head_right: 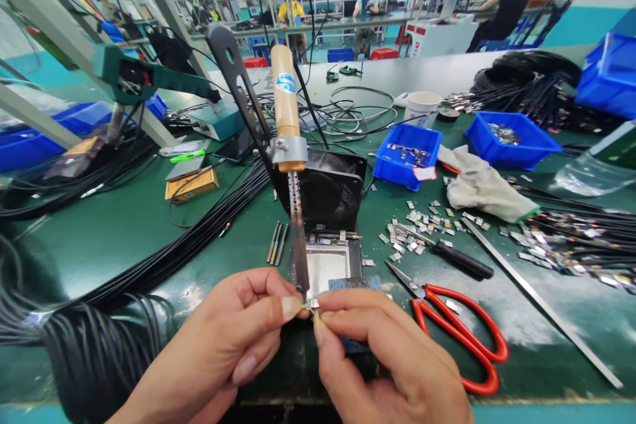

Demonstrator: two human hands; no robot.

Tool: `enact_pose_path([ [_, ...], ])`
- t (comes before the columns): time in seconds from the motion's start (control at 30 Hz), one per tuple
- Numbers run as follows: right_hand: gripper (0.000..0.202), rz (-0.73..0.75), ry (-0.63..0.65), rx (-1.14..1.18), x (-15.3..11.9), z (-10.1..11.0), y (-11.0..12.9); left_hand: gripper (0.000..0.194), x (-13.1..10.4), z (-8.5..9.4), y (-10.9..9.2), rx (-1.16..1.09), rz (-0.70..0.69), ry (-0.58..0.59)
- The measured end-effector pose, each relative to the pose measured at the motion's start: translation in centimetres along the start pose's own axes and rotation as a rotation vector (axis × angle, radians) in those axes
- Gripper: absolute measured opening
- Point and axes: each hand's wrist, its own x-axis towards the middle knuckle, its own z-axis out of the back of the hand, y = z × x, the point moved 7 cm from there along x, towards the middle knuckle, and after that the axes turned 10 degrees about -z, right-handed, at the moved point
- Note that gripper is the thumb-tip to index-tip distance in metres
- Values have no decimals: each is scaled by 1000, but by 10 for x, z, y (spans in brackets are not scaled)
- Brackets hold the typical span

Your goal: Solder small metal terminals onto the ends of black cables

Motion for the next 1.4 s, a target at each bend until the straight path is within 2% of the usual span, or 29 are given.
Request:
enact_pose_path([
  [0.7, 18, 13, 41, 13, 3, 1, 0, 27, 1, 1, -2, -1, -9, -4],
  [1.4, 18, 2, -4, 31, 2, 4, 4, 24, 2, 1, 2, -60, -3, 31],
])
